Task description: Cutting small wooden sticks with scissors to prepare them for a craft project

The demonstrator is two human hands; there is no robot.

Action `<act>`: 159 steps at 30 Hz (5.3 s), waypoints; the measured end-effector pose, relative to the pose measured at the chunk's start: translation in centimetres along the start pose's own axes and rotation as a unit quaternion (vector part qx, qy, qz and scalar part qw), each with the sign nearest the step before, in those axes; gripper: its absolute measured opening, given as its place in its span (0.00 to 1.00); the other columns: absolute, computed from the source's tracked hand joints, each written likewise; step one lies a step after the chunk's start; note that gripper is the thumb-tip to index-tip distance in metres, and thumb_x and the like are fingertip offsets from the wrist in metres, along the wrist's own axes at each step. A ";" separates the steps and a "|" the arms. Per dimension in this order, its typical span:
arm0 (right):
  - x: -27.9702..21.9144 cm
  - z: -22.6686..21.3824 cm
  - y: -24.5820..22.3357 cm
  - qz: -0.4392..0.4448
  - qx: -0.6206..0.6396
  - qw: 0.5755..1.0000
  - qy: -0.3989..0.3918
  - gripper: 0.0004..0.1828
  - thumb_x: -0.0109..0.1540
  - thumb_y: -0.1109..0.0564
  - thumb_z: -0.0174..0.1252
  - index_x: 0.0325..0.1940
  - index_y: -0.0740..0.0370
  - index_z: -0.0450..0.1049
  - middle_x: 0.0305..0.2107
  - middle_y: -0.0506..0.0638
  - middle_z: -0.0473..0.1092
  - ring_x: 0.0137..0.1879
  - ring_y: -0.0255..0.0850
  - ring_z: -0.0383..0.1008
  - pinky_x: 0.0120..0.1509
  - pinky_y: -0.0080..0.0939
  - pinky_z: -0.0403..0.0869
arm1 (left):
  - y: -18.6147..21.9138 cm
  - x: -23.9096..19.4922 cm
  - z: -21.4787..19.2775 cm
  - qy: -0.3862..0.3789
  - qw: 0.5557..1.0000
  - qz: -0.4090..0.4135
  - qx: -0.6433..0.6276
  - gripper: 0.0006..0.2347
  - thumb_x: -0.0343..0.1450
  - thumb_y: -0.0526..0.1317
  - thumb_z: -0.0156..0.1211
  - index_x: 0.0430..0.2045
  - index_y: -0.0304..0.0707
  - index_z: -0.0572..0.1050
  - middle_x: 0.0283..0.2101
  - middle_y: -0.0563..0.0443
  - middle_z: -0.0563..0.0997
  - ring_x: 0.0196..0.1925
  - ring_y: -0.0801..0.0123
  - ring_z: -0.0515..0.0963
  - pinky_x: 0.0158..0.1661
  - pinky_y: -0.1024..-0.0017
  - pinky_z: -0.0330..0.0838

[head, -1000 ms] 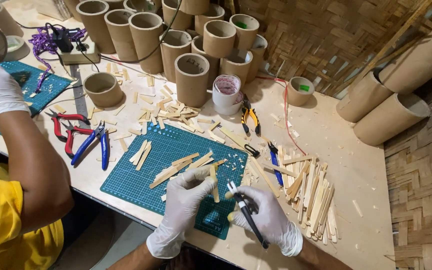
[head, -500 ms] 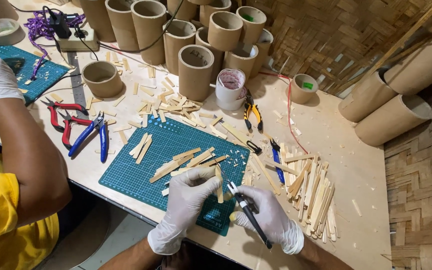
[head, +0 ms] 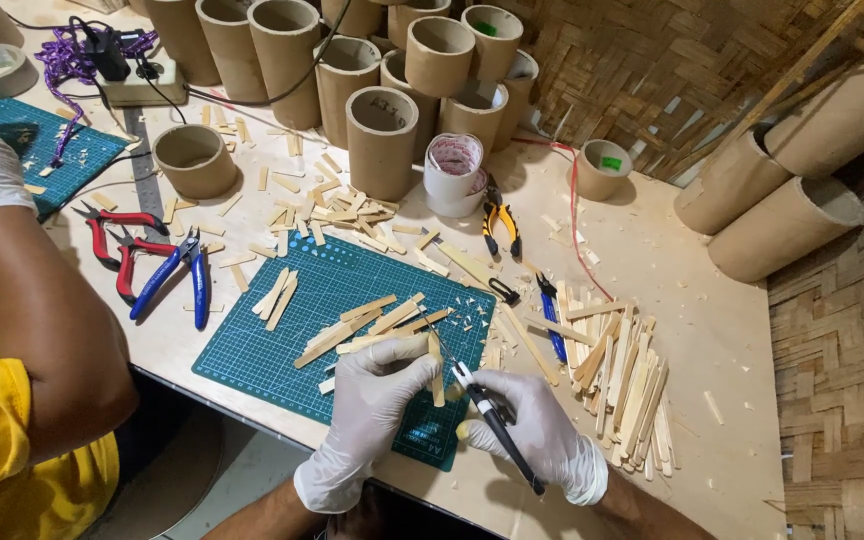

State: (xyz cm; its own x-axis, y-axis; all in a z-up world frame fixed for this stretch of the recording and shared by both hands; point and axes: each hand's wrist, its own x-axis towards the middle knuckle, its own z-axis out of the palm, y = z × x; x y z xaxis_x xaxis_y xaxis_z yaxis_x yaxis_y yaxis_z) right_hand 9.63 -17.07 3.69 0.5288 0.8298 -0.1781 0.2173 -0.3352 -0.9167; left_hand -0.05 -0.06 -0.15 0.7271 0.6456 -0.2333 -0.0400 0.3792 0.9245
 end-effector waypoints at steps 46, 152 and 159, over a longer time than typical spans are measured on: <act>0.1 -0.3 -0.2 -0.010 -0.063 0.998 0.026 0.10 0.51 0.50 0.70 0.32 0.53 0.79 0.20 0.41 0.71 0.23 0.32 0.62 0.30 0.34 0.63 | -0.6 0.0 0.6 -0.061 0.998 0.029 0.016 0.05 0.63 0.27 0.72 0.15 0.28 0.84 0.19 0.52 0.78 0.26 0.74 0.72 0.30 0.76 0.70; 0.8 -0.1 2.0 -0.021 0.025 0.995 0.094 0.15 0.58 0.57 0.66 0.48 0.58 0.80 0.17 0.42 0.70 0.17 0.31 0.67 0.22 0.32 0.73 | 5.3 1.5 -0.6 -0.077 0.980 0.055 0.175 0.06 0.64 0.31 0.72 0.32 0.35 0.84 0.32 0.48 0.85 0.30 0.71 0.79 0.31 0.74 0.78; 0.1 -0.2 1.0 0.004 0.121 0.992 0.020 0.20 0.57 0.61 0.68 0.53 0.66 0.79 0.20 0.42 0.70 0.22 0.31 0.69 0.28 0.30 0.75 | 3.8 -0.3 0.7 -0.069 0.996 -0.009 0.046 0.06 0.67 0.31 0.69 0.34 0.28 0.87 0.30 0.45 0.88 0.28 0.68 0.82 0.32 0.73 0.80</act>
State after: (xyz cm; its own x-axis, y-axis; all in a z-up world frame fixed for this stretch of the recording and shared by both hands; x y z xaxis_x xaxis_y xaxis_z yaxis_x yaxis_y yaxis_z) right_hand 10.03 -17.38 2.86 0.5634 0.8072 -0.1761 0.0127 -0.2215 -0.9751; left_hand 0.12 0.70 3.62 0.8152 0.5392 -0.2114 0.0318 0.3227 0.9460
